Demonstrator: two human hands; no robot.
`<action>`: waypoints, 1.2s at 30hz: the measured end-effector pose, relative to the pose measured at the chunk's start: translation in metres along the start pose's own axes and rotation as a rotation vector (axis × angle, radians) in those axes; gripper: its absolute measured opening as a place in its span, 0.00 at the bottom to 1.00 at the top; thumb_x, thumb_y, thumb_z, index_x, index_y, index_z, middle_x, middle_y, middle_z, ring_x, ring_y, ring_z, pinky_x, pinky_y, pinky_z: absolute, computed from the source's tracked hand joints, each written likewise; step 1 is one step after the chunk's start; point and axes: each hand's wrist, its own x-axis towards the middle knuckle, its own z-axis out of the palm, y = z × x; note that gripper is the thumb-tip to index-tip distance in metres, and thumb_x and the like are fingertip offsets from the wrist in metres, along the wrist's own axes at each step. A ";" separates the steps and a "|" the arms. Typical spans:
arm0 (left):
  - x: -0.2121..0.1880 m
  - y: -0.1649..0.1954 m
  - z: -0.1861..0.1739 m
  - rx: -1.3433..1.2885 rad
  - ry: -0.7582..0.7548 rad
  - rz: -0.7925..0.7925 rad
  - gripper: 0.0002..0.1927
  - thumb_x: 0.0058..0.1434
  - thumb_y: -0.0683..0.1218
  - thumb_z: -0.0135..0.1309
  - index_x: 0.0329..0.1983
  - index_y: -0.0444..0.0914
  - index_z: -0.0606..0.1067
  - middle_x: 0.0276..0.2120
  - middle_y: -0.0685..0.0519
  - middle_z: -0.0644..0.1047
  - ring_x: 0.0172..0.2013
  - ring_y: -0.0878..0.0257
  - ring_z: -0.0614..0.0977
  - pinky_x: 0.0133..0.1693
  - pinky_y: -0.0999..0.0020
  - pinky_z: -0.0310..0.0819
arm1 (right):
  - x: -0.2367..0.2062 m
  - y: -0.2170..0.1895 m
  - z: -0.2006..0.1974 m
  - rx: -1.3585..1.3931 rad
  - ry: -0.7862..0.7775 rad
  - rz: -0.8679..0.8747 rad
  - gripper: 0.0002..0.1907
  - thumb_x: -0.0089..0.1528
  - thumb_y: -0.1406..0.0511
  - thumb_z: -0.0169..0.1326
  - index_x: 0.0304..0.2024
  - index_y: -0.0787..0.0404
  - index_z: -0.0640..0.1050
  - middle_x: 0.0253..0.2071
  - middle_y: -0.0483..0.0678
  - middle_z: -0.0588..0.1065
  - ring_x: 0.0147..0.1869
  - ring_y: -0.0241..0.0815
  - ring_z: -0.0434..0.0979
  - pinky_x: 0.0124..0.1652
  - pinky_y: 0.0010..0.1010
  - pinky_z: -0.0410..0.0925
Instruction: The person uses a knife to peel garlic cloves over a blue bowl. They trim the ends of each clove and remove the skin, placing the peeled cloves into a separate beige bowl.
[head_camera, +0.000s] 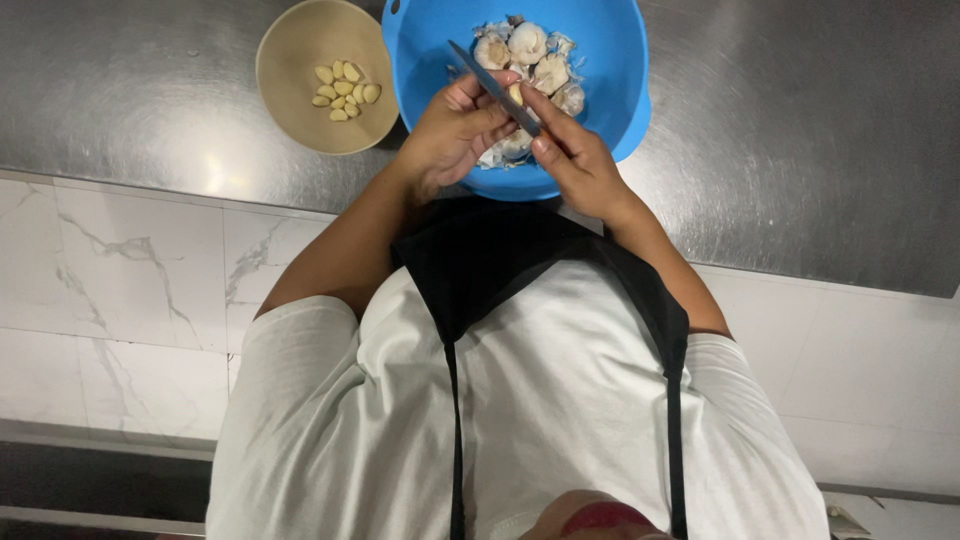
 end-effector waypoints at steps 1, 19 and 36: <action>0.000 0.000 0.000 -0.007 0.002 0.003 0.14 0.69 0.36 0.55 0.58 0.37 0.74 0.50 0.51 0.80 0.51 0.62 0.82 0.56 0.66 0.80 | 0.000 -0.002 0.000 -0.031 0.007 -0.046 0.29 0.77 0.56 0.47 0.78 0.57 0.60 0.44 0.43 0.71 0.44 0.31 0.69 0.48 0.23 0.66; 0.003 0.002 -0.002 0.079 0.083 0.071 0.17 0.68 0.34 0.55 0.60 0.31 0.74 0.51 0.46 0.79 0.52 0.58 0.83 0.59 0.62 0.81 | 0.004 -0.015 -0.004 -0.111 0.051 0.063 0.27 0.75 0.56 0.48 0.75 0.56 0.67 0.42 0.47 0.77 0.44 0.35 0.74 0.49 0.27 0.68; 0.003 -0.006 0.002 0.246 0.074 0.294 0.13 0.68 0.34 0.60 0.55 0.33 0.78 0.43 0.51 0.82 0.45 0.66 0.82 0.51 0.72 0.80 | 0.006 -0.007 0.000 0.062 0.045 0.026 0.29 0.76 0.55 0.48 0.77 0.56 0.62 0.34 0.38 0.67 0.38 0.28 0.64 0.42 0.22 0.62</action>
